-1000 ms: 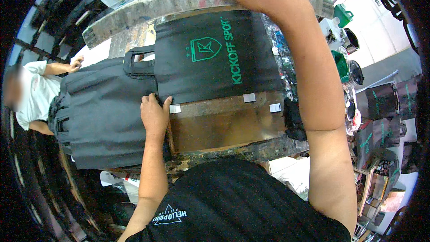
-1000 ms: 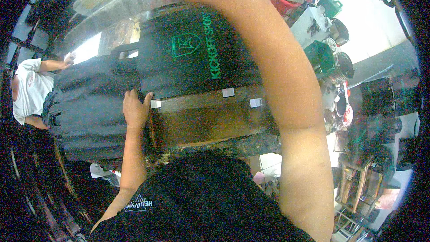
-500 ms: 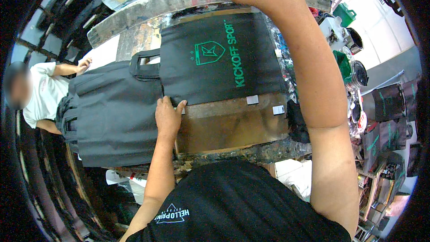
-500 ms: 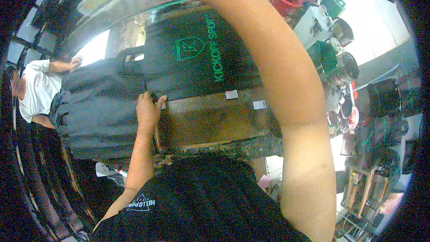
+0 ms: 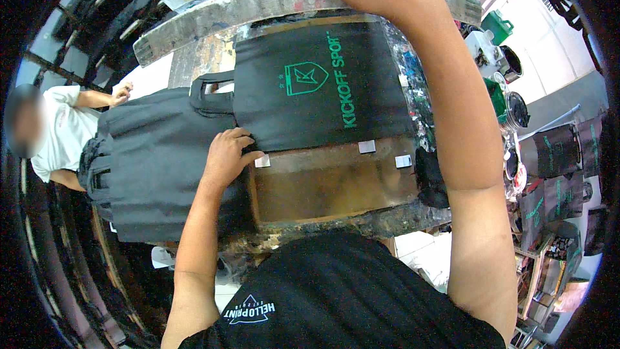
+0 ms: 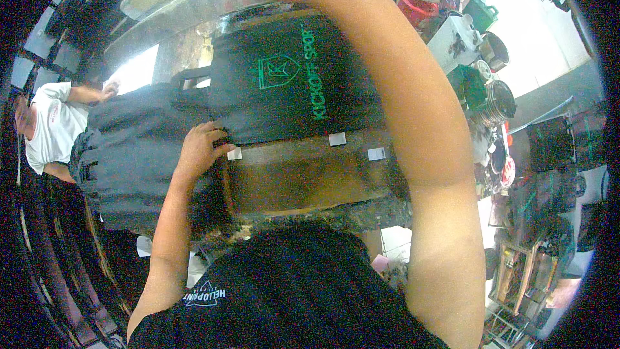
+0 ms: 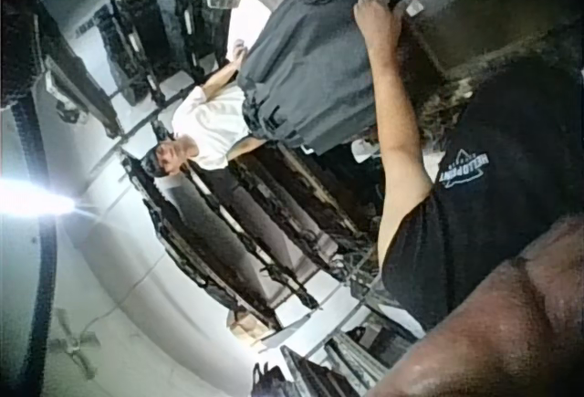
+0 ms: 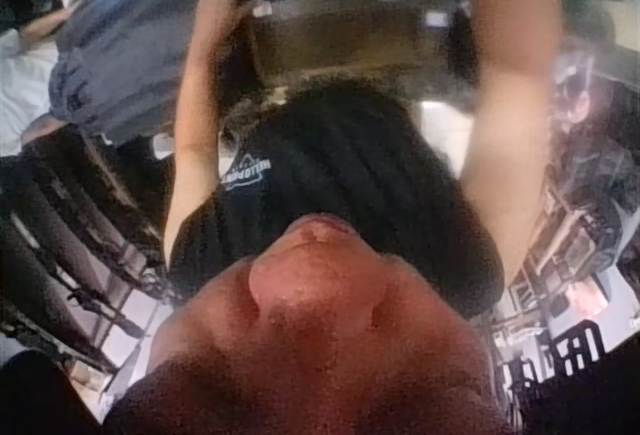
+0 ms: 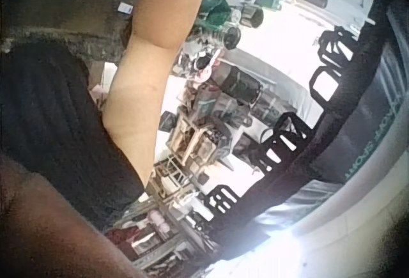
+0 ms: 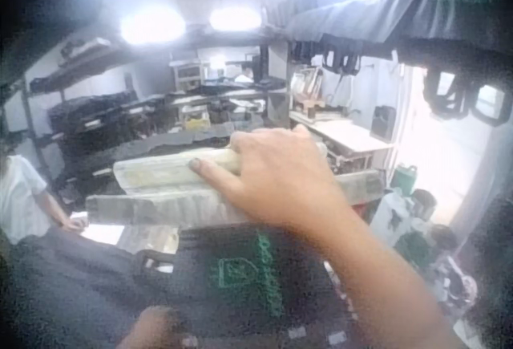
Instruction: The person performs screen printing on black bags by placing a bag on the board, lowering the screen frame, dragging a squeegee across the mesh with ink, and lifting the frame to remove the printed bag.
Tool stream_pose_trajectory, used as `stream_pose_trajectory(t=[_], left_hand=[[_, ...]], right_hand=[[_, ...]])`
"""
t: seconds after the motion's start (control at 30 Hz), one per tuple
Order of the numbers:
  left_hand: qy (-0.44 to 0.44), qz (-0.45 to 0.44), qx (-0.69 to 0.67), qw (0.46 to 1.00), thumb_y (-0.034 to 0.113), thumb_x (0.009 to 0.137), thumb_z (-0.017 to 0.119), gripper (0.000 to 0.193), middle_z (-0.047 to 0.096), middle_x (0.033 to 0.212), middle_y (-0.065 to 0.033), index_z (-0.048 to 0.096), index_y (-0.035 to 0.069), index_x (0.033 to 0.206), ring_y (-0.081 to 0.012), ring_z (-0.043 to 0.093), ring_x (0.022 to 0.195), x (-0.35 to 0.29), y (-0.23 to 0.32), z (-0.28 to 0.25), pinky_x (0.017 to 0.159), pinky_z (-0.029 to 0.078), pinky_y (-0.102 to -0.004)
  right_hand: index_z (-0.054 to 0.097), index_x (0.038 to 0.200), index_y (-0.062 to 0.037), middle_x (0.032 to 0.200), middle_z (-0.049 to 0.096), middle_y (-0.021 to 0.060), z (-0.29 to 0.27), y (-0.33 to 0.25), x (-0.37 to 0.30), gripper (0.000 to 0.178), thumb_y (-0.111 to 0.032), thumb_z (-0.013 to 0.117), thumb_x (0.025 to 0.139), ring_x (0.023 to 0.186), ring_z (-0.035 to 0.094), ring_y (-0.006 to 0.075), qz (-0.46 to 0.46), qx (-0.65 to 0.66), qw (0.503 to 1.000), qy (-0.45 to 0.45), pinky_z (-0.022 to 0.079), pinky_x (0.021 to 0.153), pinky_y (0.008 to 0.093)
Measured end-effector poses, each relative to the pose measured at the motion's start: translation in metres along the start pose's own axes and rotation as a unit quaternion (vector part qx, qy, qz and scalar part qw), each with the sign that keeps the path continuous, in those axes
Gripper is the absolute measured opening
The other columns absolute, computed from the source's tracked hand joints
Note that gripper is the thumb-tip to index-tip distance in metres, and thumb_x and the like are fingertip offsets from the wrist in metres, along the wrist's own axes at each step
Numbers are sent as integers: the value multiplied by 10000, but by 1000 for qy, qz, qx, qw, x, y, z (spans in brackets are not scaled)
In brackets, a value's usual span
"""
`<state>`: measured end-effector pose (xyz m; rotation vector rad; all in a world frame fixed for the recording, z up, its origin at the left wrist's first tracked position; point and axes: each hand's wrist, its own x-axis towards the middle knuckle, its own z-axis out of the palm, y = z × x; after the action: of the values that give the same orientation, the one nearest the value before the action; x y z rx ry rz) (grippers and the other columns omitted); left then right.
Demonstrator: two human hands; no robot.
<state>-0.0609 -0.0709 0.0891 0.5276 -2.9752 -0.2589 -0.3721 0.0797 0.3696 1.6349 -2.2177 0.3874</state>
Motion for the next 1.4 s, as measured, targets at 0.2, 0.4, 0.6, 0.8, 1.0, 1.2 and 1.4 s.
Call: stream_pose_trajectory(t=[0.2, 0.4, 0.6, 0.8, 1.0, 1.2, 1.4], left_hand=[[-30, 30, -20, 999, 308, 905, 796, 258, 750, 987, -104, 796, 72, 1009, -331, 726, 915, 15, -13, 1, 830, 568, -463], [-14, 81, 116, 990, 167, 916, 677, 185, 741, 1055, -111, 741, 92, 1072, -332, 711, 1006, 4, -1, 24, 918, 551, -490], [184, 97, 129, 970, 114, 857, 701, 226, 733, 1143, -67, 741, 100, 1079, -290, 692, 1132, 27, 11, -10, 998, 514, -455], [289, 114, 182, 933, 123, 890, 693, 227, 745, 1237, -46, 765, 111, 1105, -267, 679, 1209, 69, 21, -97, 1127, 462, -487], [345, 106, 223, 906, 98, 926, 684, 207, 764, 1272, -53, 796, 116, 1098, -257, 689, 1254, 26, -17, -130, 1130, 488, -476], [284, -61, 207, 934, -38, 884, 664, 310, 758, 1315, -72, 788, 83, 1141, -317, 676, 1305, -90, -101, -117, 1161, 489, -481], [83, -271, 240, 928, -51, 893, 636, 531, 681, 1470, -69, 705, 121, 1391, -335, 545, 1463, -162, -183, -119, 1263, 361, -540]], right_hand=[[628, 855, -121, 738, 534, -1, 5, 4, 2, 719, -741, 352, 1091, 679, 489, 159, -3, -6, 1000, 14, 468, 756, 379], [646, 878, -113, 757, 558, 7, 0, 2, 0, 727, -745, 355, 1089, 701, 506, 158, -8, 33, 999, 5, 450, 721, 365], [669, 923, -105, 785, 584, 23, -2, 1, 3, 733, -750, 361, 1084, 728, 535, 164, 6, 21, 1000, -7, 472, 761, 380], [699, 926, -85, 793, 653, 67, -9, 0, -3, 722, -715, 386, 1087, 756, 599, 190, 10, 42, 999, -13, 484, 815, 424], [685, 837, -83, 701, 616, 67, -9, 0, -10, 715, -682, 389, 1092, 705, 592, 217, -17, 25, 999, 38, 487, 887, 478], [672, 876, -99, 754, 626, 53, -10, 1, 0, 732, -721, 354, 1094, 735, 590, 201, 2, 32, 999, -10, 495, 900, 462], [697, 944, -79, 843, 679, 87, -4, 3, 4, 778, -758, 343, 1082, 815, 634, 210, 11, 16, 1000, -5, 503, 916, 455]])
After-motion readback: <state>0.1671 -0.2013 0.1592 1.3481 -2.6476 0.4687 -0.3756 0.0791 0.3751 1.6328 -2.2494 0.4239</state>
